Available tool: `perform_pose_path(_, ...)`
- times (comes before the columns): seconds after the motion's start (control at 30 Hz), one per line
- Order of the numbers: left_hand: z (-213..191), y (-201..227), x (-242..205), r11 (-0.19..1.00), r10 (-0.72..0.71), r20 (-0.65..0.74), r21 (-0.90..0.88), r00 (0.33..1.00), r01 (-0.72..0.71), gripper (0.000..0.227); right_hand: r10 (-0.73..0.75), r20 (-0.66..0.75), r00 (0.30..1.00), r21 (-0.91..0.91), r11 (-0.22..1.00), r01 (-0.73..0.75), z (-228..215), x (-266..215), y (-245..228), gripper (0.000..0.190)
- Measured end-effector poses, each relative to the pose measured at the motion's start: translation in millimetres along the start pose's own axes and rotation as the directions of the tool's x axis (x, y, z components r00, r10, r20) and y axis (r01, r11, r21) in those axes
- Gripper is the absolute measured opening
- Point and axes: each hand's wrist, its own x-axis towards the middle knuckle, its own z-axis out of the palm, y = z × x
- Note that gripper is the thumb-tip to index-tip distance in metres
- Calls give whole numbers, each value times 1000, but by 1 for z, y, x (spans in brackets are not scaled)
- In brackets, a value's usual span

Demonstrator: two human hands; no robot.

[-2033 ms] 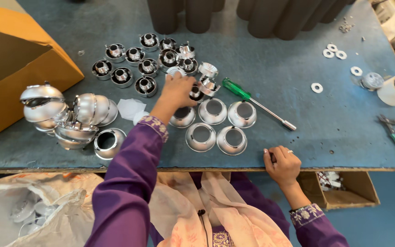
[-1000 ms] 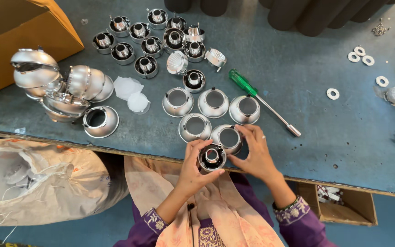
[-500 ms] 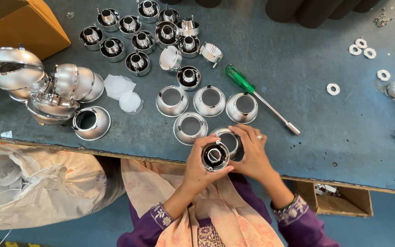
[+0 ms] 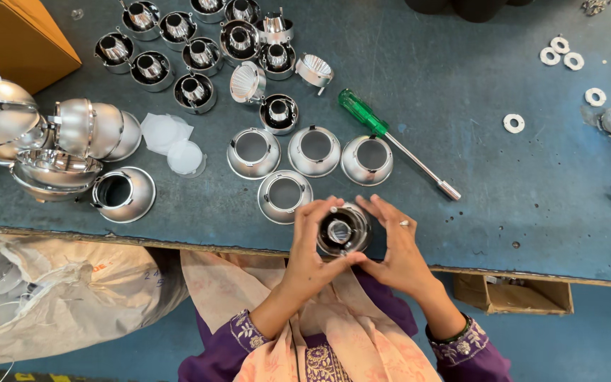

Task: The person assembles multiple metallic light fixture housings by inserting translucent plastic discs into the openings and using a green screwdriver to tighten internal components. The person handles the housings one at a time, places them on the table, and occasionally moves them aside.

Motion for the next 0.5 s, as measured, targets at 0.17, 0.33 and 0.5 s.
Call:
perform_pose_path(0.17,-2,-1,13,988,93,69,116,993,-101,89,-82,-39,996,-57,995,80,11,3,4,104)
perform_pose_path(0.33,-11,2,28,980,160,194,88,968,-180,84,-6,-45,999,-50,999,3,11,3,6,103)
perform_pose_path(0.5,-22,13,34,993,70,250,72,966,-90,81,-34,-42,999,-35,999,32,11,3,8,104)
